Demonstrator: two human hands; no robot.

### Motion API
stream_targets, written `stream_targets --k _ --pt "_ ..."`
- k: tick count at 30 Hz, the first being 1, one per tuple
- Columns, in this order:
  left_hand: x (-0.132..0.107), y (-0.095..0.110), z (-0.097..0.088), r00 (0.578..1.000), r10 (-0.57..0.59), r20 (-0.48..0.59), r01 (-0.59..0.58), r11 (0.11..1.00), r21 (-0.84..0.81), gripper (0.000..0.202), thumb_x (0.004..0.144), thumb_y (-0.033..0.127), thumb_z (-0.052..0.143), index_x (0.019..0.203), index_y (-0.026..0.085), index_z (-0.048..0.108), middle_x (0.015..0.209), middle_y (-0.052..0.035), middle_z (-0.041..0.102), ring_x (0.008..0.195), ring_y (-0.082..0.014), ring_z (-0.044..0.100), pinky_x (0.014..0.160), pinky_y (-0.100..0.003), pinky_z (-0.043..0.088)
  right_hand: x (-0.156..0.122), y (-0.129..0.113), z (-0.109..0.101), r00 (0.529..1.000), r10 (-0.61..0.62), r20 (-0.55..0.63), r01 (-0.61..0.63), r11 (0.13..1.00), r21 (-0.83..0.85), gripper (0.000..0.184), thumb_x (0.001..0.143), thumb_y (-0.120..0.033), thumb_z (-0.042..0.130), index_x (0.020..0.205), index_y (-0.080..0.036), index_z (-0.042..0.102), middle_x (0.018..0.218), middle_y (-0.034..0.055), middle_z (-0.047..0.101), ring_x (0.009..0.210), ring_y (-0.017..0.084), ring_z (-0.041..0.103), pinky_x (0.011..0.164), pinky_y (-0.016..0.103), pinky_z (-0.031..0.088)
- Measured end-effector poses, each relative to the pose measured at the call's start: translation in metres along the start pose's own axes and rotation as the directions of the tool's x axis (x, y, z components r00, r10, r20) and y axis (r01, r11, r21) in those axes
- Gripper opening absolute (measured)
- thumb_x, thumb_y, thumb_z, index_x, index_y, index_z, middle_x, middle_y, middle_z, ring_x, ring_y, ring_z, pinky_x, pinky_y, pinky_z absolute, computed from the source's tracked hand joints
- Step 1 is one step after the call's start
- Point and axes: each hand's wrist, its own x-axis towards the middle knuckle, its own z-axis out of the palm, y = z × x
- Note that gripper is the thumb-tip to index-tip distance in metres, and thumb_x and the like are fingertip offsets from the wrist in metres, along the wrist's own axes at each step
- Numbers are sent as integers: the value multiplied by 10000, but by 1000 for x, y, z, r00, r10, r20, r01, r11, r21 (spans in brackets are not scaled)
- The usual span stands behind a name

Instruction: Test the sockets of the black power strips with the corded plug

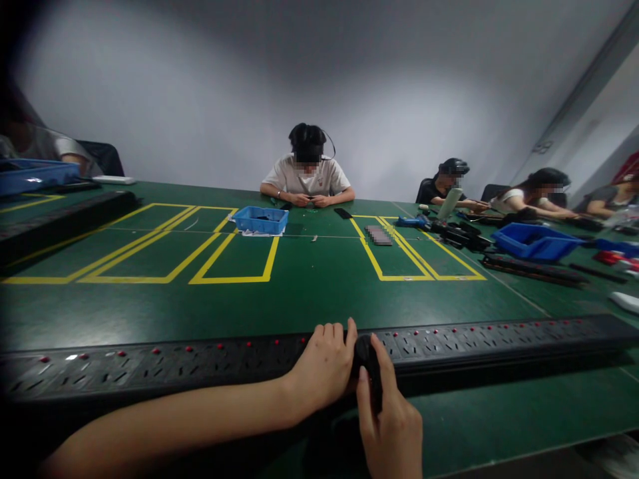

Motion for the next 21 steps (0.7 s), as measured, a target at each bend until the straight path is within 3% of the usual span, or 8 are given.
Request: stream_targets --k 7,21 --pt "0 1 -1 1000 -1 -1 1 1000 1 732 792 540 379 1260 -22 347 883 -184 560 772 -262 534 664 -369 390 0 0 -1 1000 7 4 -7 1000 20 456 879 -314 376 1321 -214 330 1100 68 618 741 162 667 546 203 518" --pt "0 1 1 1000 -10 1 10 1000 -7 731 792 536 390 1265 -20 344 896 -189 561 775 -269 529 671 -377 389 0 0 -1 1000 20 20 -20 1000 23 453 880 -315 379 1322 -229 325 1063 55 635 684 152 668 486 195 502"
